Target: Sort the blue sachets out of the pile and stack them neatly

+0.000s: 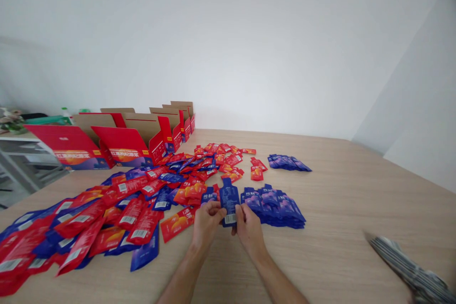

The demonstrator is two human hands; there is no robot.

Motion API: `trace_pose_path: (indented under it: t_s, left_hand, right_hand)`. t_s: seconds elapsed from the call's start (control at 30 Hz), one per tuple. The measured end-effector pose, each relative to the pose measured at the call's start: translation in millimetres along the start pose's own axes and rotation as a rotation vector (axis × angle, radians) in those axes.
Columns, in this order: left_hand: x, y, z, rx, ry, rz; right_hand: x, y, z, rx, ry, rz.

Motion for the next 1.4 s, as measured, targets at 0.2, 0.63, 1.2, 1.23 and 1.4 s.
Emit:
trace_pose_path:
  t_s: [0.2,0.63,1.2,1.23,1.4]
  left_hand:
    - [-2.5,-3.9,-2.9,-0.14,0.07,0.105]
    - [-6.4,37.8,11.7,-0.287,0.184,0.112]
    - [-32.1,96.2,8.1,-0.367,0.204,-0.107]
    - [-31.6,97.6,5.9,-0.398,0.224,-0.137]
    - [-30.1,105.2,-2.9,-0.427,0.289,-0.267]
  right_hand:
    - [1.3,-0.3,-0.9,0.102,-0.023,0.014]
    - [18.6,-20.8,-24.7,0.39,-0.453,-0.007]
    - [-41.1,-130.0,45.9,0.972,-0.106,0.103]
    - [-41.1,-128.5,49.3,0.972,-0.113,0.119]
    - [-43.4,-128.2,62.7,0.918,-0.154,0.239]
Point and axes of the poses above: each hand's wrist, its own x-axis away from the middle knuckle, its own y-axis out of the palm, z = x × y, the point moved 4 cm from there along -x, towards the middle knuckle, and after that the axes turned 4 degrees about -y, right-handed, at the moved point
